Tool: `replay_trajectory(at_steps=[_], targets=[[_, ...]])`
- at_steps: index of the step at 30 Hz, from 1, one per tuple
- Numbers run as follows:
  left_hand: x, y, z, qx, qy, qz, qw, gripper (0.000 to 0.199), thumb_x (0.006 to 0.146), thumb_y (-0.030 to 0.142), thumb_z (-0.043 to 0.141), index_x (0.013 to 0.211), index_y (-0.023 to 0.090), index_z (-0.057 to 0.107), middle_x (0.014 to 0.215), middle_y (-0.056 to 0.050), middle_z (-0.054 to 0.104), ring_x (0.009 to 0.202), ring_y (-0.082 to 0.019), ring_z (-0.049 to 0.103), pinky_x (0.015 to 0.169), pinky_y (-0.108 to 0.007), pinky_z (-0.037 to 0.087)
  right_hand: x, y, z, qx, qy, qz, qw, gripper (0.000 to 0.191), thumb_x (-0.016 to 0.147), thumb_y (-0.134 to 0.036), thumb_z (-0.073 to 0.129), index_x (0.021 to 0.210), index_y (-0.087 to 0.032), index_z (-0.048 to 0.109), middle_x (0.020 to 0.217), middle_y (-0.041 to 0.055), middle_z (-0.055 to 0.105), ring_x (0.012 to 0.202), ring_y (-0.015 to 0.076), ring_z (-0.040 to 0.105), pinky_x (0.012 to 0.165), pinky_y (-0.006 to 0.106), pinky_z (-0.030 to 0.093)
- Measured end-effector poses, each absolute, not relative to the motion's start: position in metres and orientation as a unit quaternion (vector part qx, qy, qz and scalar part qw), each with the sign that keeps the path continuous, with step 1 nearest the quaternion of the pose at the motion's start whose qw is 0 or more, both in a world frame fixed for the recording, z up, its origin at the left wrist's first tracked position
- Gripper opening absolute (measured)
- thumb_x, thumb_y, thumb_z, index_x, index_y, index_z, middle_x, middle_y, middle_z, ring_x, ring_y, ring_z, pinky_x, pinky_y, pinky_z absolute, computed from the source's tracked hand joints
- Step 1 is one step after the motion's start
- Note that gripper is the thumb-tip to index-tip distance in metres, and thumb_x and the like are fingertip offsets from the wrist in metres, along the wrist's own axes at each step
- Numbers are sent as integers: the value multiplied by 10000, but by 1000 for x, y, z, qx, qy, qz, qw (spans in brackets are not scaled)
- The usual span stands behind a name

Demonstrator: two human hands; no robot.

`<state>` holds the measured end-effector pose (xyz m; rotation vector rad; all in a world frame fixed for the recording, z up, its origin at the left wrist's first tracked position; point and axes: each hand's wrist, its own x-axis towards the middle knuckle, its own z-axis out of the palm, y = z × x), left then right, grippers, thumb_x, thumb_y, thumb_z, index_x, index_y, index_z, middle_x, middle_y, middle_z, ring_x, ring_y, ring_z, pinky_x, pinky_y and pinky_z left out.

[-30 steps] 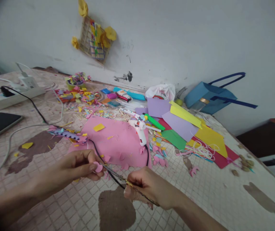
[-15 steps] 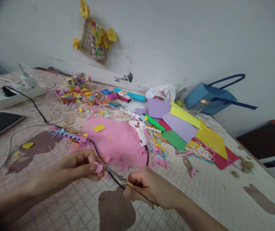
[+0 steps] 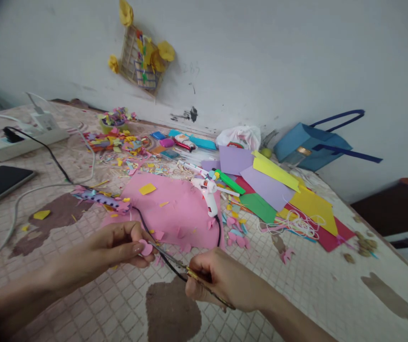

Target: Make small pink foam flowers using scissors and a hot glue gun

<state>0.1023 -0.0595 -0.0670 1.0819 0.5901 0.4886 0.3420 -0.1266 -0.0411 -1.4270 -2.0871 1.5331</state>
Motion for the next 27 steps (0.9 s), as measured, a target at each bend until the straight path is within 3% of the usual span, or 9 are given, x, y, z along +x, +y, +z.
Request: replay_trajectory(at_steps=[27], targets=[[102,-59,-69,501,276,229,788,135,824,228,609,737,140,554,764,7,646,754,-107,605,736,-251,492,342,-125,-43,-499,-702,499,98,623,736,-751,345,565,-157,414,523,-62,310,453,54,257,391,175,188]])
